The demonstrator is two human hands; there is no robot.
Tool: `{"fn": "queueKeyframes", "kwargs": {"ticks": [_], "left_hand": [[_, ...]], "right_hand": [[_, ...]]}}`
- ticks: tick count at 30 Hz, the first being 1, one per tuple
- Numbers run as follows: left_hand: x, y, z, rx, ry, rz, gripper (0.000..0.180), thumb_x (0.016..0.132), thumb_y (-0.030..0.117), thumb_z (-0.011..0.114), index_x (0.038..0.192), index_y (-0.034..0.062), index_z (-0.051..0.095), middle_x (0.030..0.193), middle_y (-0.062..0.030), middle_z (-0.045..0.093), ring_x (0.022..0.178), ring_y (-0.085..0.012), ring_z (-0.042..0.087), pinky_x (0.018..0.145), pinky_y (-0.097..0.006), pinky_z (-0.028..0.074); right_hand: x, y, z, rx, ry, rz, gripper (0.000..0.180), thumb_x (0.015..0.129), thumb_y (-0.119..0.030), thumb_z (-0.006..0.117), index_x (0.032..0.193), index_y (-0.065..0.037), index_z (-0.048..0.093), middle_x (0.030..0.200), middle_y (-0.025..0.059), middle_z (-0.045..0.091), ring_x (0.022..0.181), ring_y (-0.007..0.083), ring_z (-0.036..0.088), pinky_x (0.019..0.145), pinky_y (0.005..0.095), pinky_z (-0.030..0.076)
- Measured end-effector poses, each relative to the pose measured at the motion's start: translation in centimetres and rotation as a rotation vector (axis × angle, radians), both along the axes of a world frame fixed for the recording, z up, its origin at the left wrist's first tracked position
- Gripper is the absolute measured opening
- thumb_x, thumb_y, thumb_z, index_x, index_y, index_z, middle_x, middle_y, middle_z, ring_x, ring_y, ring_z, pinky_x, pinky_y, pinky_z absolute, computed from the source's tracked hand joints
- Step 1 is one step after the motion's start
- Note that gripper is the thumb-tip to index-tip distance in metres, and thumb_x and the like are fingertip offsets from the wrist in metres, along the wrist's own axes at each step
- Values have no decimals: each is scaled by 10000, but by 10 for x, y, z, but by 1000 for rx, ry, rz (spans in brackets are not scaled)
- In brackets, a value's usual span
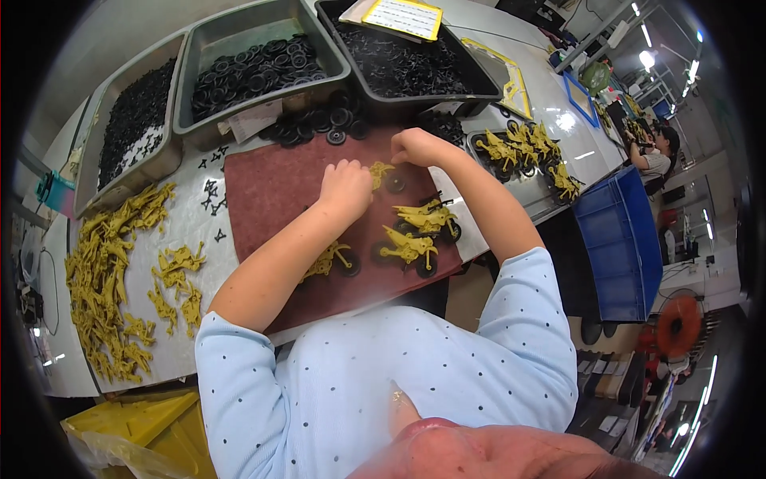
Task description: The person assembles toy motorcycles by hand, fitting together frame pieces, wheels, and small components, and places the assembled toys onto the mat and a metal tray.
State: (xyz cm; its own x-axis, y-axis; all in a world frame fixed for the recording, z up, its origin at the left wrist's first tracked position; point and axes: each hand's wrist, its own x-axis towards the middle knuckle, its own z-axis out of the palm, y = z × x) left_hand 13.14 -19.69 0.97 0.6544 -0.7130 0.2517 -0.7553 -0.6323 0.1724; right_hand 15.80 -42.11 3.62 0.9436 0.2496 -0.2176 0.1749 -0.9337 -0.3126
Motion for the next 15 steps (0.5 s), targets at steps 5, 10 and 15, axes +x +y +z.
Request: {"fn": "queueKeyframes", "kwargs": {"ticks": [5, 10, 15], "left_hand": [[8, -7, -8, -1, -20, 15, 132, 709, 159, 692, 808, 73, 706, 894, -85, 650, 907, -250, 611, 779, -392, 452], [22, 17, 5, 84, -20, -35, 108, 693, 153, 691, 766, 78, 716, 867, -90, 650, 905, -260, 608, 793, -401, 439], [19, 42, 10, 81, 27, -93, 206, 721, 150, 665, 899, 52, 694, 955, -94, 639, 949, -253, 598, 804, -403, 437]], "right_hand": [[-4, -11, 3, 358, 152, -222, 193, 834, -142, 690, 960, -18, 613, 819, 66, 650, 699, 145, 627, 610, 297, 494], [-5, -4, 9, 416, 164, -193, 203, 873, -90, 622, 1064, -49, 567, 864, 62, 628, 692, 154, 619, 603, 309, 489], [-6, -1, 4, 207, 180, -50, 317, 820, 12, 507, 1111, -86, 584, 901, 70, 600, 836, 204, 613, 703, 332, 484]]}}
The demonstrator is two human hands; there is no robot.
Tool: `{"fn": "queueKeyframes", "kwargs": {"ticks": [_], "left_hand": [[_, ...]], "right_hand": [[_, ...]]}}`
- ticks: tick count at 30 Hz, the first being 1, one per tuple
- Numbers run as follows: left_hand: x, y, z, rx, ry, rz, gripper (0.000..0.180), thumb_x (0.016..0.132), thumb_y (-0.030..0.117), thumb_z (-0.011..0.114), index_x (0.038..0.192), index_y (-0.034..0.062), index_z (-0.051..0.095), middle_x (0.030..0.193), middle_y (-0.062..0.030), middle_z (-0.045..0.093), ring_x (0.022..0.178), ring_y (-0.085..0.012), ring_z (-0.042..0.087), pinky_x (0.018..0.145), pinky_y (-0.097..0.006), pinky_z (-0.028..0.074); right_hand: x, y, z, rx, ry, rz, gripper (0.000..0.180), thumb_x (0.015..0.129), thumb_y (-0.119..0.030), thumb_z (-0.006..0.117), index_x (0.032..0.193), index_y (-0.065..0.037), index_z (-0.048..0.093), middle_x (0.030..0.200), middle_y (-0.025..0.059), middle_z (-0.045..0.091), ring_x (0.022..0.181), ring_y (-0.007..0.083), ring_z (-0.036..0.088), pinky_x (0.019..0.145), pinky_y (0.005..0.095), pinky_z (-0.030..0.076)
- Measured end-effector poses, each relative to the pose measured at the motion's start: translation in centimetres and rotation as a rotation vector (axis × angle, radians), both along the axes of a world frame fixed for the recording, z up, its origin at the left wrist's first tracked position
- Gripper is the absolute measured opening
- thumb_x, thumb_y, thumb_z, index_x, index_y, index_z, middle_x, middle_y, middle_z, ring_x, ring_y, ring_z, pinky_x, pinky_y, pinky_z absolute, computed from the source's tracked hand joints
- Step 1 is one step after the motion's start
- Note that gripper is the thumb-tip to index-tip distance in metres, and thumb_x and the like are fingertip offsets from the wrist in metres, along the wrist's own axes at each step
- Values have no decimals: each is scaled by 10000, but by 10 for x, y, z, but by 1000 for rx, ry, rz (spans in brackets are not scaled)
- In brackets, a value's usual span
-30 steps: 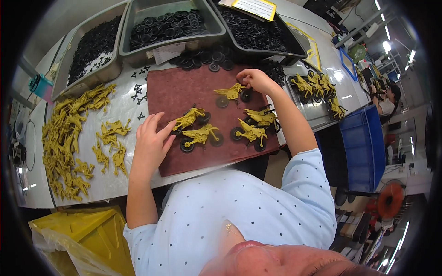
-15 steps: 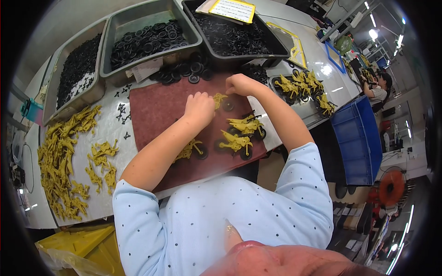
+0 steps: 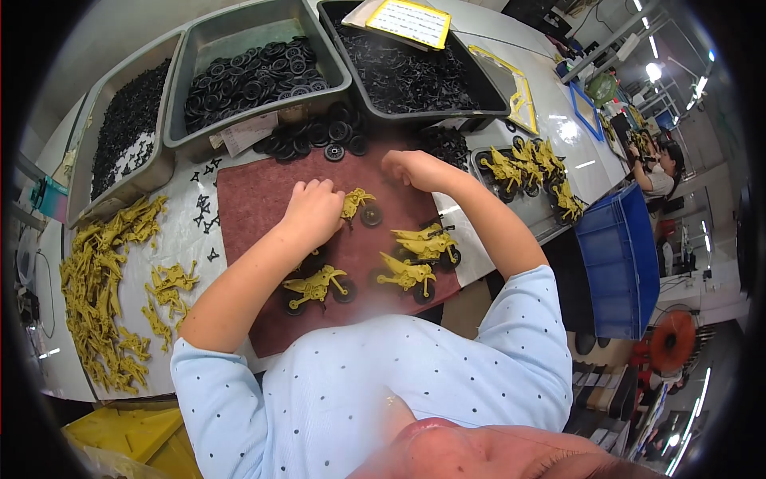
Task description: The person assembles toy motorcycles by hand, fitting together frame pieces, wheels, and small components, and places the assembled toys onto the mat and a metal tray.
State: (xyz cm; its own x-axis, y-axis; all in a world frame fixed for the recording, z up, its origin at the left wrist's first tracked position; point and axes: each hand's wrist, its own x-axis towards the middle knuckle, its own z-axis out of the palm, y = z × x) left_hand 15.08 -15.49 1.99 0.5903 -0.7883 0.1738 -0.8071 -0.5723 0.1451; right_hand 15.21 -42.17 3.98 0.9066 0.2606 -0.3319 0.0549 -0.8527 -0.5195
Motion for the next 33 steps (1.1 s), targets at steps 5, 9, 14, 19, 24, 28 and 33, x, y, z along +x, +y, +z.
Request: {"fn": "queueKeyframes", "kwargs": {"ticks": [5, 9, 14, 19, 24, 28, 33], "left_hand": [[-33, 5, 10, -145, -38, -16, 200, 784, 85, 568, 953, 23, 654, 965, -84, 628, 994, -254, 584, 824, -390, 438], [-50, 2, 3, 89, -41, 6, 457, 832, 177, 632, 1232, -34, 562, 1324, -145, 539, 1268, -265, 465, 1037, -418, 353], [-46, 1, -6, 195, 4, 22, 549, 838, 222, 640, 1304, -37, 508, 1394, -147, 486, 1322, -252, 418, 1077, -425, 319], [-40, 3, -3, 83, 146, -23, 453, 853, 117, 540, 1270, -61, 537, 1351, -175, 521, 1278, -265, 473, 1081, -472, 339], [-32, 3, -3, 61, 175, -29, 428, 843, 128, 566, 1238, -39, 564, 1332, -155, 545, 1252, -238, 501, 1072, -466, 350], [-27, 4, -12, 48, 152, -32, 397, 844, 168, 619, 1190, -25, 589, 1280, -136, 584, 1213, -241, 525, 1058, -424, 347], [-28, 3, -10, 34, 141, -48, 376, 833, 130, 592, 1176, -23, 604, 1267, -138, 597, 1194, -236, 547, 1057, -430, 360]], "right_hand": [[2, -13, -11, -100, -484, 395, 284, 817, -39, 565, 1084, -96, 643, 1048, 73, 605, 916, 267, 599, 791, 352, 490], [7, -7, 6, -271, -577, 625, 231, 791, -107, 652, 1019, -76, 674, 1100, 58, 623, 974, 277, 597, 864, 373, 484], [12, -1, -8, -109, -443, 427, 194, 832, -141, 657, 1003, -50, 671, 974, 80, 668, 927, 282, 628, 825, 373, 502], [16, 26, -2, 241, -198, 193, 208, 864, -145, 645, 1029, -18, 649, 940, 136, 675, 870, 317, 641, 781, 377, 509], [29, 45, -2, 56, -144, 328, 180, 855, -159, 656, 994, -45, 671, 947, 155, 662, 896, 301, 631, 797, 374, 493], [32, 53, 14, 46, -5, 330, 170, 857, -159, 652, 973, -38, 677, 951, 151, 656, 931, 305, 613, 817, 379, 483], [42, 41, -2, 65, -77, 455, 163, 852, -150, 651, 956, -29, 679, 927, 131, 658, 927, 302, 614, 812, 382, 483]]}}
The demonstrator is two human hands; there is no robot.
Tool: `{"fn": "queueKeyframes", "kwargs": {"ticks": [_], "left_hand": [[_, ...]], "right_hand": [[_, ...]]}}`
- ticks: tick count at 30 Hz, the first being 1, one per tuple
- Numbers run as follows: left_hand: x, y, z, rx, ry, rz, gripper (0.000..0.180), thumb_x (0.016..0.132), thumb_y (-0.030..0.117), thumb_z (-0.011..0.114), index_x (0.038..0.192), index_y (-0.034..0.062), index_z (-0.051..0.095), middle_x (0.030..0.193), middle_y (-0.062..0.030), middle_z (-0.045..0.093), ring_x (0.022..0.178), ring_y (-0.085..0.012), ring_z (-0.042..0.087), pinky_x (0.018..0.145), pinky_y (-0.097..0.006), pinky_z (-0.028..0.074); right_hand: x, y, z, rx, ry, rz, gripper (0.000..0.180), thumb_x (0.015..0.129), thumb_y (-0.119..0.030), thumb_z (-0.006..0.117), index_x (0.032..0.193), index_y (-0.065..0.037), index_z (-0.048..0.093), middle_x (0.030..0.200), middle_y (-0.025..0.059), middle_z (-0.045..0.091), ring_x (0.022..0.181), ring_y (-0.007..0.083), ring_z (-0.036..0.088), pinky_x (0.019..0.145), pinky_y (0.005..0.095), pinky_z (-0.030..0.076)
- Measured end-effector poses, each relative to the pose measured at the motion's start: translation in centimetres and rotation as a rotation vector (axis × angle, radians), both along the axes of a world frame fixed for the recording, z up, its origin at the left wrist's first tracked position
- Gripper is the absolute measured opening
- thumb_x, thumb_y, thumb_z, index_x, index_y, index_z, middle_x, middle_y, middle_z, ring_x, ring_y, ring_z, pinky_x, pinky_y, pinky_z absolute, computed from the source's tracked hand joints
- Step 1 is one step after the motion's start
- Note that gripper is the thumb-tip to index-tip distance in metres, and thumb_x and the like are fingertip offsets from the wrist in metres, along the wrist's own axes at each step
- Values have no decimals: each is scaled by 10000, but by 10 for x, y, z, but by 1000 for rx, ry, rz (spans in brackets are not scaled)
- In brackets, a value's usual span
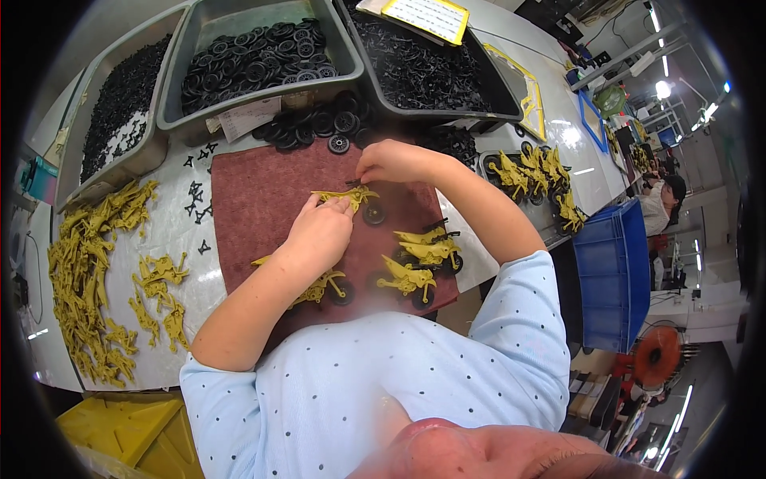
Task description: The person assembles toy motorcycles by hand, fitting together frame pieces, wheels, and small components, and places the assembled toys onto the mat and a metal tray.
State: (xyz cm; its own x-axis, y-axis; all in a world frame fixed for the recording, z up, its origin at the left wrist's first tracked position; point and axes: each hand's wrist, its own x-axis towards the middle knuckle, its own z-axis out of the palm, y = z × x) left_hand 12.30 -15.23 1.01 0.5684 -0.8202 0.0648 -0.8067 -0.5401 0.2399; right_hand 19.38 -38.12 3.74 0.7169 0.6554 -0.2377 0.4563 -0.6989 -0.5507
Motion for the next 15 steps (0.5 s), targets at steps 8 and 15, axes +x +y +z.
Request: {"fn": "queueKeyframes", "kwargs": {"ticks": [8, 15], "left_hand": [[-3, -1, 0, 4, -48, 0, 371, 826, 67, 539, 1175, -39, 609, 1266, -159, 600, 1192, -241, 553, 1062, -425, 366], [-6, -3, -1, 8, -67, 12, 389, 823, 59, 534, 1185, -66, 600, 1259, -178, 600, 1196, -255, 550, 1074, -424, 357]], "right_hand": [[2, 6, 3, -37, -55, 75, 146, 848, -148, 657, 941, -36, 674, 908, 121, 674, 862, 287, 630, 763, 375, 489], [-1, 8, 7, -25, 124, -72, 145, 855, -140, 664, 960, -41, 671, 870, 111, 696, 801, 240, 655, 719, 340, 492]]}}
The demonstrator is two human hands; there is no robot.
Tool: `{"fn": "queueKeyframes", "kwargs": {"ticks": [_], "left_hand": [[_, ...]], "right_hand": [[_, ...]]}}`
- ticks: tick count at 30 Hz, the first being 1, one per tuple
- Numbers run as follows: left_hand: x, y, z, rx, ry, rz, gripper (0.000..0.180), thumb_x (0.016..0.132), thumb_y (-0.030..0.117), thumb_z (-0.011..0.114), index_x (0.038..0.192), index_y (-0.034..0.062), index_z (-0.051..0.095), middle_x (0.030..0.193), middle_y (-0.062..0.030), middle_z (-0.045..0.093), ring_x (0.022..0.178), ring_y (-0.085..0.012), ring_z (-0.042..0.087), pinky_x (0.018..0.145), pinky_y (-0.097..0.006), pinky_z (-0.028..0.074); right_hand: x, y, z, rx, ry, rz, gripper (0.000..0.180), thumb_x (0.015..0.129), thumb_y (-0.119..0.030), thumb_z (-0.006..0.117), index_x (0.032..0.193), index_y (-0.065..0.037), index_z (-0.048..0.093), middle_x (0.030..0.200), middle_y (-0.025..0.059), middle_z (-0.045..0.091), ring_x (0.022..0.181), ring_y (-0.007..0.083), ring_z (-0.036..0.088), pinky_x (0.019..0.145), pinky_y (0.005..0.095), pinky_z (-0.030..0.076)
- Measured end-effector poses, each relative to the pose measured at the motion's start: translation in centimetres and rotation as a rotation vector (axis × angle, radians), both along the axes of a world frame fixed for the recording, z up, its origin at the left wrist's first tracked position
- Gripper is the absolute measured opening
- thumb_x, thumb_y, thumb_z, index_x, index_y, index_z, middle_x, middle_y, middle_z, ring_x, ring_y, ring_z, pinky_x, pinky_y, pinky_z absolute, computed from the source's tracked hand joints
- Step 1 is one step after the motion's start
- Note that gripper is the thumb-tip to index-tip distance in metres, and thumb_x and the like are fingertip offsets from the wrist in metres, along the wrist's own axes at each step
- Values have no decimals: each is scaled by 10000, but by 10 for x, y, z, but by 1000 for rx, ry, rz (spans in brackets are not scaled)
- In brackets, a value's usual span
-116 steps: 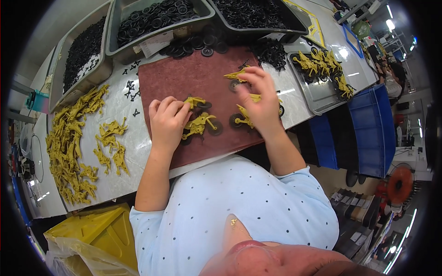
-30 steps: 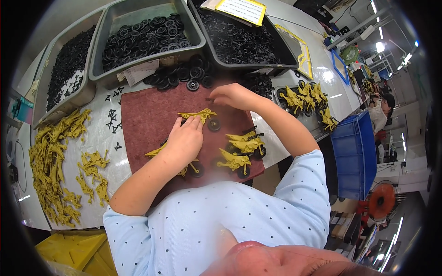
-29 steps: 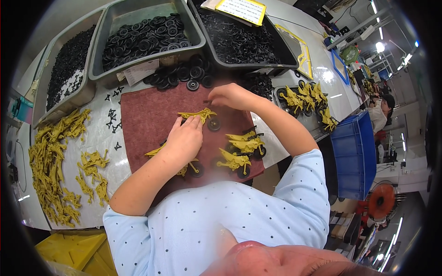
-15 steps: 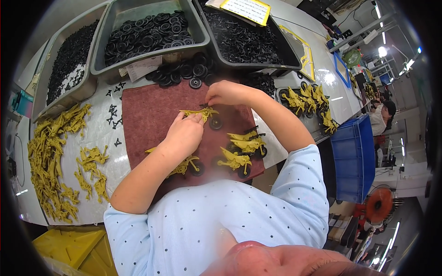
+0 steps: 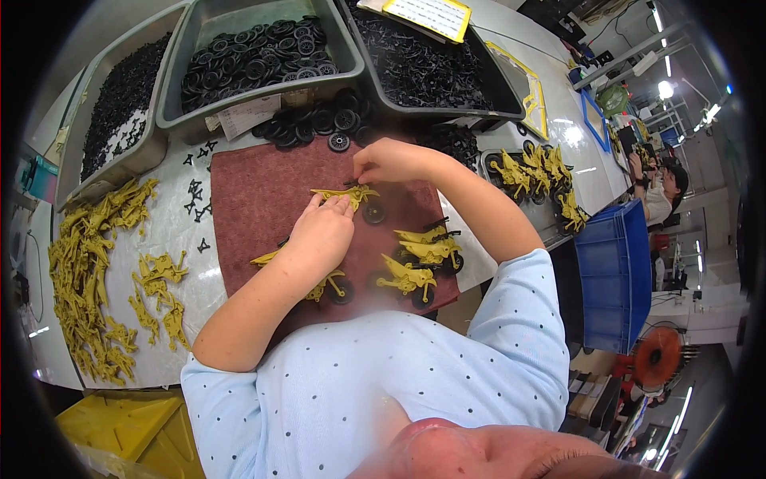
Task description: The person assembles toy motorcycles by hand, fitting together frame pieces, wheels, and small components, and places the assembled toys onto the mat and a metal tray.
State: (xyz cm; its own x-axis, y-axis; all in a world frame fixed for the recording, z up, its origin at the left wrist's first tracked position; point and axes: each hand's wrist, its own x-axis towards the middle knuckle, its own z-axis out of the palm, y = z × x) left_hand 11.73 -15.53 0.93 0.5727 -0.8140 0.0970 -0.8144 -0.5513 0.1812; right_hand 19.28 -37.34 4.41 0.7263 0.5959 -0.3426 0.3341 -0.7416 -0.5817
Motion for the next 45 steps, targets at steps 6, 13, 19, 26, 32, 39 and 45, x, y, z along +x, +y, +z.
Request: {"fn": "queueKeyframes", "kwargs": {"ticks": [6, 13, 19, 26, 32, 39, 45], "left_hand": [[0, 0, -4, 55, -19, 6, 390, 842, 118, 560, 1193, -48, 600, 1272, -167, 589, 1209, -251, 536, 1069, -410, 359], [0, -2, -1, 63, -19, 5, 379, 837, 110, 542, 1174, -49, 616, 1244, -170, 609, 1196, -248, 549, 1051, -397, 371], [0, -4, -1, 63, -56, 19, 364, 838, 114, 545, 1152, -50, 627, 1227, -169, 620, 1181, -245, 559, 1045, -390, 375], [3, -5, 0, 100, -32, -2, 359, 843, 155, 558, 1130, -46, 639, 1220, -164, 625, 1167, -239, 565, 1038, -377, 381], [3, -5, 1, 157, -46, 2, 359, 850, 170, 559, 1137, -29, 643, 1230, -144, 625, 1173, -222, 563, 1035, -362, 384], [3, -4, -5, 117, -70, 1, 373, 844, 186, 573, 1149, -20, 642, 1237, -134, 624, 1174, -209, 561, 1007, -344, 399], [1, 0, 6, 144, -9, 35, 339, 830, 198, 592, 1083, -18, 656, 1203, -138, 635, 1147, -222, 576, 1005, -364, 398]], "right_hand": [[5, 1, -2, -4, 67, -20, 128, 840, -138, 682, 923, -39, 688, 855, 101, 702, 800, 211, 660, 712, 319, 502], [6, 0, 0, 16, 9, 36, 123, 813, -138, 700, 882, -38, 693, 846, 95, 702, 776, 208, 660, 702, 323, 507], [10, 1, -6, 3, -78, 115, 101, 791, -131, 710, 860, -59, 694, 814, 83, 702, 753, 226, 666, 672, 341, 505], [-9, -3, -16, 112, -236, 113, 95, 765, -109, 715, 809, -41, 665, 822, 87, 668, 797, 253, 647, 703, 350, 507], [-6, -5, -17, 149, -254, 132, 104, 758, -93, 718, 812, -25, 661, 819, 108, 656, 794, 258, 637, 718, 348, 508], [-20, -14, -24, 232, -157, -51, 128, 805, -127, 712, 840, -12, 667, 808, 115, 635, 798, 256, 611, 725, 345, 482], [-12, -1, -24, 185, -163, -8, 124, 813, -130, 703, 852, -18, 666, 828, 127, 647, 804, 276, 618, 743, 365, 488]]}}
